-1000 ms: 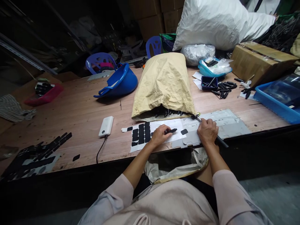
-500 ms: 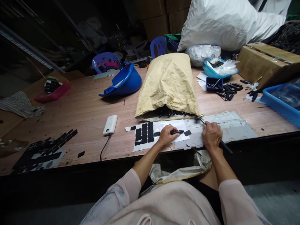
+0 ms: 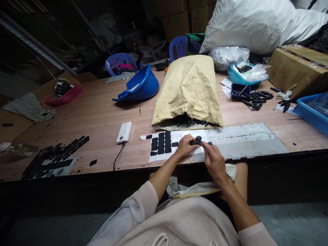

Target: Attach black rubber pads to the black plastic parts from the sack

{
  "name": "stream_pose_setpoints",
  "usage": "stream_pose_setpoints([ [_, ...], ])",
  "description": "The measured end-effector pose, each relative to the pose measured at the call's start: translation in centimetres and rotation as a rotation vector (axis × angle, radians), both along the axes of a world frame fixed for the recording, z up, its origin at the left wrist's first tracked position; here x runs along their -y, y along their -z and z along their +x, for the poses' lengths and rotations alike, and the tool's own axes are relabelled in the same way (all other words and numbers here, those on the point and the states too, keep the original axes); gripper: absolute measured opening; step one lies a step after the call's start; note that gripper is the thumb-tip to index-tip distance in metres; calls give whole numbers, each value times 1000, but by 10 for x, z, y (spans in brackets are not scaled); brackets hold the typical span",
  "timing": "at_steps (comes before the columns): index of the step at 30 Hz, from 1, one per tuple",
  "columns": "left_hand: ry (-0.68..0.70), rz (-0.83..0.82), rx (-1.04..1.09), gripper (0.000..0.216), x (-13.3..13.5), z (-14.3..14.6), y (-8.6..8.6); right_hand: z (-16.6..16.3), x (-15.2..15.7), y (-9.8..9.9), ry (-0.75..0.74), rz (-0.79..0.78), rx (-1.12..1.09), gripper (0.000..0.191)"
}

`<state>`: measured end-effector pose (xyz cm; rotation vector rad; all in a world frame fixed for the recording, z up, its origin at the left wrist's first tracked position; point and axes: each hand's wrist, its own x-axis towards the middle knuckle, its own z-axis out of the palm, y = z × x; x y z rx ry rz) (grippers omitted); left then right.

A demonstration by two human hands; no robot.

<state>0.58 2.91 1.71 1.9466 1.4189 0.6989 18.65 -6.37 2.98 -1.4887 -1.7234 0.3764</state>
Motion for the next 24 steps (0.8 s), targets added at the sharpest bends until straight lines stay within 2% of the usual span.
stream_pose_setpoints([
  [7, -1, 24, 14, 14, 1, 2, 0, 3, 5, 0, 14, -56, 159, 46],
  [14, -10, 37, 14, 15, 2, 1, 0, 11, 5, -7, 95, 18, 144, 44],
  [20, -30, 37, 17, 16, 3, 2, -2, 15, 7, -3, 119, -50, 195, 44],
  [24, -24, 35, 10, 16, 3, 2, -2, 25, 1, -11, 199, 15, 170, 45],
])
